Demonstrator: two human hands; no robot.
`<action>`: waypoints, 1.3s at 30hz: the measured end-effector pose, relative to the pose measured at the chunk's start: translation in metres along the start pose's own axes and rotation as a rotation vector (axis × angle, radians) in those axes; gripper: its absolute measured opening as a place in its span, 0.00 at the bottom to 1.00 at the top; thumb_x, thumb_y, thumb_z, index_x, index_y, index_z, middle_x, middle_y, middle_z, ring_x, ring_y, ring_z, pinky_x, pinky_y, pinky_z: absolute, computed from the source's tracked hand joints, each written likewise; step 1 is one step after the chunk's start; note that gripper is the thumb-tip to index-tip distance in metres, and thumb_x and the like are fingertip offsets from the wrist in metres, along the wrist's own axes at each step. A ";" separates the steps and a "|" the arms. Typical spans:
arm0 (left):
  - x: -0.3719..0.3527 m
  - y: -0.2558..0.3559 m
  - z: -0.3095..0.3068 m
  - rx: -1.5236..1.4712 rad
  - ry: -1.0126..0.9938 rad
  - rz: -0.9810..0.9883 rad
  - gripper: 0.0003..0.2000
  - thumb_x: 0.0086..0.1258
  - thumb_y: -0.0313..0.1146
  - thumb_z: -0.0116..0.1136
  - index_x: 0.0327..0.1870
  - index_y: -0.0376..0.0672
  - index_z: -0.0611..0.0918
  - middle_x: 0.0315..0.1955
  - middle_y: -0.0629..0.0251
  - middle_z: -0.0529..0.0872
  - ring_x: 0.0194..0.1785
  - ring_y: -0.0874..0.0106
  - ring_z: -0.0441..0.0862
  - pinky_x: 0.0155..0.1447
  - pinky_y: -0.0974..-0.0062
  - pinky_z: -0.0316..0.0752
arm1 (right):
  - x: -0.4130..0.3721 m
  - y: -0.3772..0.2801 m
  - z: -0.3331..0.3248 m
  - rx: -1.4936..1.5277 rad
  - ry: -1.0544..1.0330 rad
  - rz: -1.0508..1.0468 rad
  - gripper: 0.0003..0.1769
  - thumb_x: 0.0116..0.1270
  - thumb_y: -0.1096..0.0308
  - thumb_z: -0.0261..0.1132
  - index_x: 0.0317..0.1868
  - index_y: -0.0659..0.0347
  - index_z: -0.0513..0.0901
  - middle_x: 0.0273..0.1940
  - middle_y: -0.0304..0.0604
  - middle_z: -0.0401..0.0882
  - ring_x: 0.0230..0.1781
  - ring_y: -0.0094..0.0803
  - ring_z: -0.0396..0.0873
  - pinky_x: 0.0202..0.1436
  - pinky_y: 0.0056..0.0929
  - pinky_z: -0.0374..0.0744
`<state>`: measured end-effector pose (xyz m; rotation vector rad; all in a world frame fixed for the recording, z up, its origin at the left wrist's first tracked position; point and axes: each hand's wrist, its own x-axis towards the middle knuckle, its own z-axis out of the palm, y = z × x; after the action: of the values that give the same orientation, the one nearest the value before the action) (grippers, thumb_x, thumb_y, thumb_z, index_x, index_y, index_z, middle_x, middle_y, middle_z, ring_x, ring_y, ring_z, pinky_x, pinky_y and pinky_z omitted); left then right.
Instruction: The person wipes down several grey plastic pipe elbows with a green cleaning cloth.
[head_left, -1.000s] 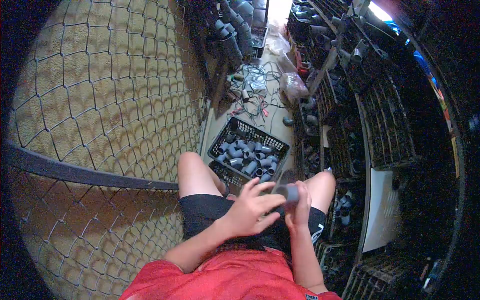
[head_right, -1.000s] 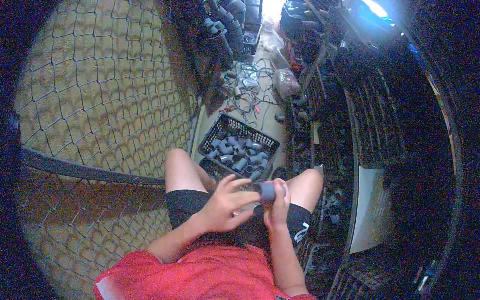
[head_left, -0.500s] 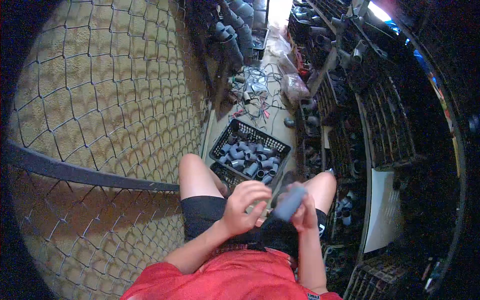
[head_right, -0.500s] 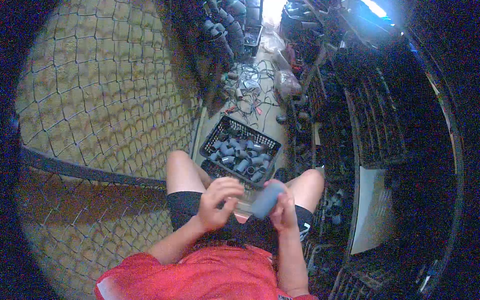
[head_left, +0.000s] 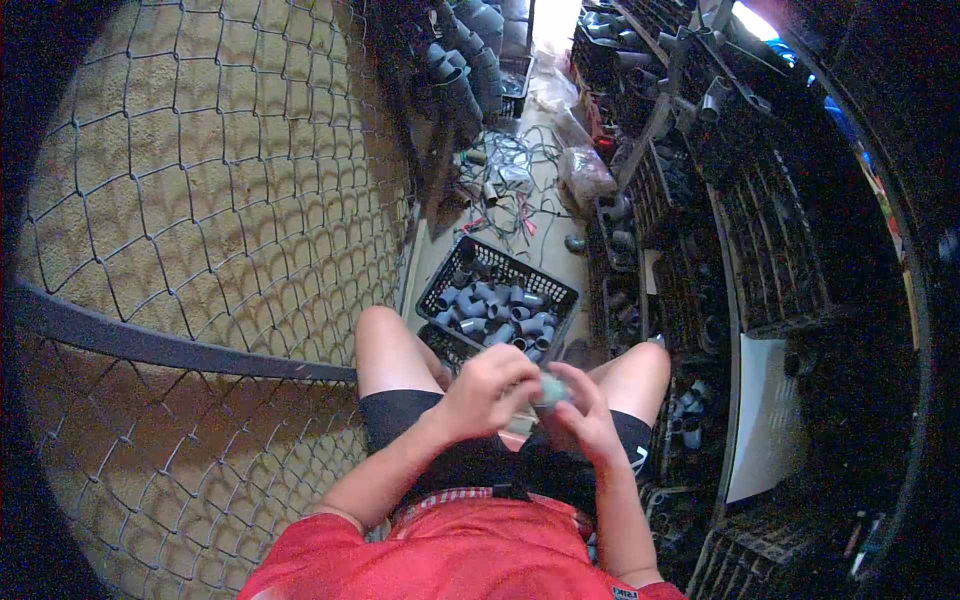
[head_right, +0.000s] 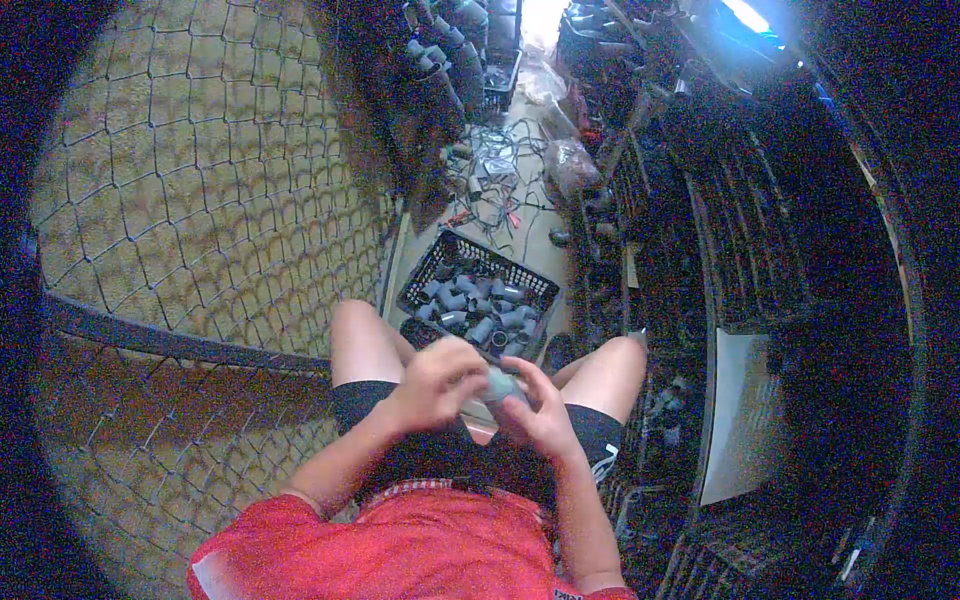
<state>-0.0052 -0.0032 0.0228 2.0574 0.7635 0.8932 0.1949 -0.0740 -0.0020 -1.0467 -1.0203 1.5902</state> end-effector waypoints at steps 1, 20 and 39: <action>0.002 -0.001 -0.004 -0.073 0.181 -0.085 0.05 0.63 0.24 0.62 0.38 0.39 0.80 0.33 0.57 0.82 0.44 0.59 0.82 0.50 0.65 0.76 | 0.001 0.000 -0.003 -0.002 0.001 -0.003 0.36 0.68 0.62 0.68 0.72 0.63 0.63 0.55 0.48 0.82 0.55 0.33 0.79 0.61 0.32 0.75; -0.005 0.000 0.075 -0.120 0.217 -0.105 0.27 0.75 0.31 0.43 0.74 0.31 0.62 0.75 0.44 0.60 0.79 0.52 0.55 0.79 0.62 0.50 | 0.048 0.033 0.021 0.043 0.559 -0.140 0.25 0.82 0.51 0.42 0.62 0.62 0.72 0.59 0.45 0.73 0.62 0.34 0.69 0.69 0.33 0.65; -0.010 -0.007 0.054 0.126 0.146 0.138 0.32 0.47 0.22 0.67 0.61 0.38 0.78 0.60 0.47 0.80 0.64 0.55 0.79 0.65 0.64 0.77 | 0.037 0.038 0.013 0.537 0.563 -0.005 0.18 0.70 0.55 0.64 0.50 0.59 0.78 0.52 0.48 0.80 0.57 0.41 0.78 0.63 0.42 0.77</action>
<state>0.0304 -0.0281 -0.0116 2.1947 0.7796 1.1074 0.1661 -0.0476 -0.0399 -1.0153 -0.1970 1.3366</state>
